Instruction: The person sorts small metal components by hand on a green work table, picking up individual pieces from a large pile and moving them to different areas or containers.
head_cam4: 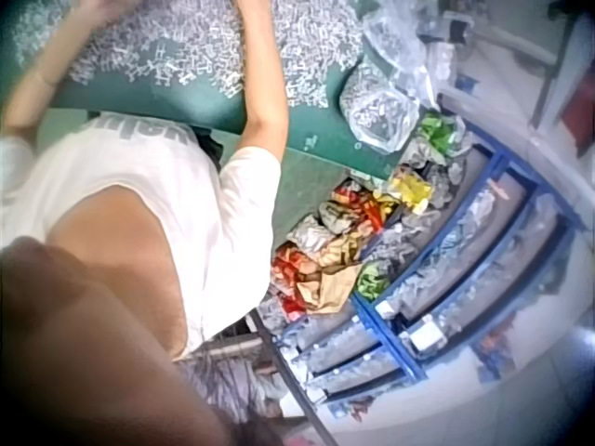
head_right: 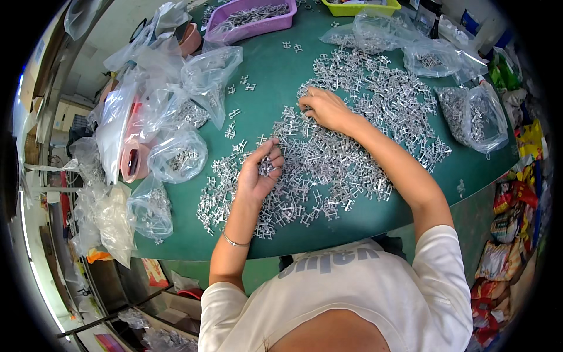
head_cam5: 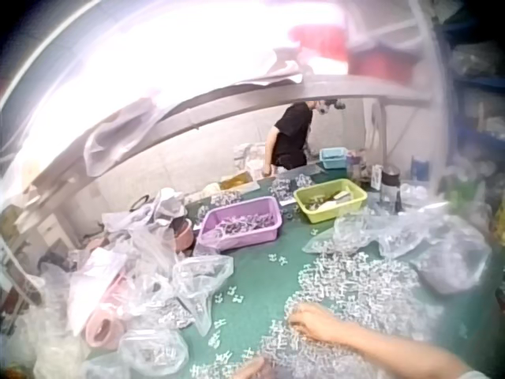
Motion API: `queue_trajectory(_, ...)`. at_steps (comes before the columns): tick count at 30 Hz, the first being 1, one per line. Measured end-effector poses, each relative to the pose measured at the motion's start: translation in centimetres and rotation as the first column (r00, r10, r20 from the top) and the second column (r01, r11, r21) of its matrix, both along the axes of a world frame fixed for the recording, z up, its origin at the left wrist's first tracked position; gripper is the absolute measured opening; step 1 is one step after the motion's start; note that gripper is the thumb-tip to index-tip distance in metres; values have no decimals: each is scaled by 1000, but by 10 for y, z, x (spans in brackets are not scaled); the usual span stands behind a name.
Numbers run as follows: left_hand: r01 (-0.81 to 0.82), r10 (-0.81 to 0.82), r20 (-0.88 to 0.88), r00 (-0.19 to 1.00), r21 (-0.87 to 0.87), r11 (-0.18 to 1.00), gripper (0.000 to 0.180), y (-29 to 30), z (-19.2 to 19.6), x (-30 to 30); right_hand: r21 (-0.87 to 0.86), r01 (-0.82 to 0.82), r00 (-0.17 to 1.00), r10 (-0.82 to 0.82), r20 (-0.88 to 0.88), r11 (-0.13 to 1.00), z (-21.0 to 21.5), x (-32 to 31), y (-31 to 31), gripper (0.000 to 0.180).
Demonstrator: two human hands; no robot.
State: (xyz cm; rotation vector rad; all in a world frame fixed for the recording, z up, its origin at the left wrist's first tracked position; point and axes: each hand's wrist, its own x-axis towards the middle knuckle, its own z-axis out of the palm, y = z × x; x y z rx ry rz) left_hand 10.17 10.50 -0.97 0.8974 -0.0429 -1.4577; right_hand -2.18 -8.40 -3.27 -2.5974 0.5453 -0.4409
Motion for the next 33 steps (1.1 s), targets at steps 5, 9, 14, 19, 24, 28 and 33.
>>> queue_trajectory(5, -63, 66, -68, 996, 40, 997, 21, 6, 5, -14, -47, -24, 999, 23, -35, 999, -2, 1, -3, 20)
queue_trajectory(9, -121, 123, -150, 981, 19, 992, 27, 16, 1, -21, 131, 5, 990, -24, 140, 991, 12, -8, -4, 20)
queue_trajectory(14, -102, 83, -307, 948, -44, 994, 32, 20, 3, -38, 881, -324, 930, -56, 364, 346, 23, -30, 24, 16)
queue_trajectory(19, -234, 217, -259, 941, -39, 971, 37, 16, 4, -83, 895, -132, 969, -134, 207, 426, 41, -53, 106, 23)
queue_trajectory(24, -286, 289, -15, 957, -183, 941, 42, 5, -3, -127, 632, -2, 755, -413, 510, 775, 33, -70, 148, 31)
queue_trajectory(28, -87, 247, 466, 849, -338, 937, 47, -7, 7, -154, 888, -248, 495, -737, 460, 387, 37, -82, 147, 35)
queue_trajectory(33, 79, 339, 688, 641, -498, 863, 54, -17, 17, -181, 726, -680, 343, -920, 188, -105, 35, -106, 125, 25)
